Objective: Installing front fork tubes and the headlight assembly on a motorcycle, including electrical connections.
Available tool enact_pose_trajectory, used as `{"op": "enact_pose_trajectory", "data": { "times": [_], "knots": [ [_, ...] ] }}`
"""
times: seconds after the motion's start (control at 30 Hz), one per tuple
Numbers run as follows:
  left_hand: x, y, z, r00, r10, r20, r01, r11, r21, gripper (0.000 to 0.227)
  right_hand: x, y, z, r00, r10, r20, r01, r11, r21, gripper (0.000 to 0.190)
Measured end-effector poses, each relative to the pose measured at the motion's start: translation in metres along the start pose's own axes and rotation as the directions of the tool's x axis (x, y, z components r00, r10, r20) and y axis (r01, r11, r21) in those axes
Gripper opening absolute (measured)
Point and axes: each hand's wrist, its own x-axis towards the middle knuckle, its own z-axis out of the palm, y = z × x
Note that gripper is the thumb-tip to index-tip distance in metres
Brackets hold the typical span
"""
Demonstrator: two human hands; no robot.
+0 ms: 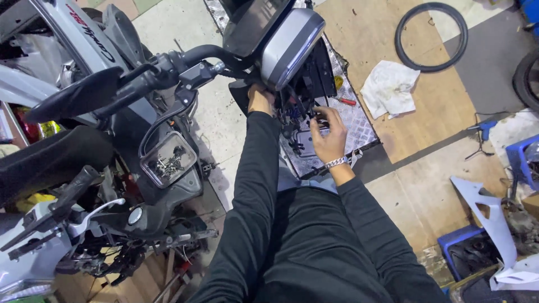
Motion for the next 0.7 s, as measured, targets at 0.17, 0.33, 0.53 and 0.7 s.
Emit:
{"op": "enact_pose_trajectory", "data": {
  "times": [0.17, 0.33, 0.53, 0.7],
  "knots": [
    [-0.021, -0.006, -0.003, 1.0, -0.001, -0.017, 0.001, 1.0, -0.021, 0.029, 0.002, 0.006, 0.007, 0.996, 0.074, 0.049, -0.075, 0.997, 0.02, 0.024],
    [0.064, -0.001, 0.054, 0.985, 0.089, 0.151, -0.083, 0.996, -0.039, 0.037, 0.011, 0.007, 0.006, 0.993, 0.076, 0.091, -0.076, 0.997, -0.002, 0.025],
    [0.069, 0.028, 0.06, 0.956, 0.114, 0.27, -0.107, 0.993, -0.043, 0.046, 0.019, 0.029, 0.004, 0.986, 0.083, 0.147, -0.078, 0.996, -0.04, 0.024],
    [0.091, 0.028, 0.034, 0.966, 0.091, 0.243, -0.06, 0.989, -0.132, 0.046, 0.025, 0.036, -0.006, 0.974, 0.086, 0.212, -0.074, 0.995, -0.062, 0.023]
  ]
}}
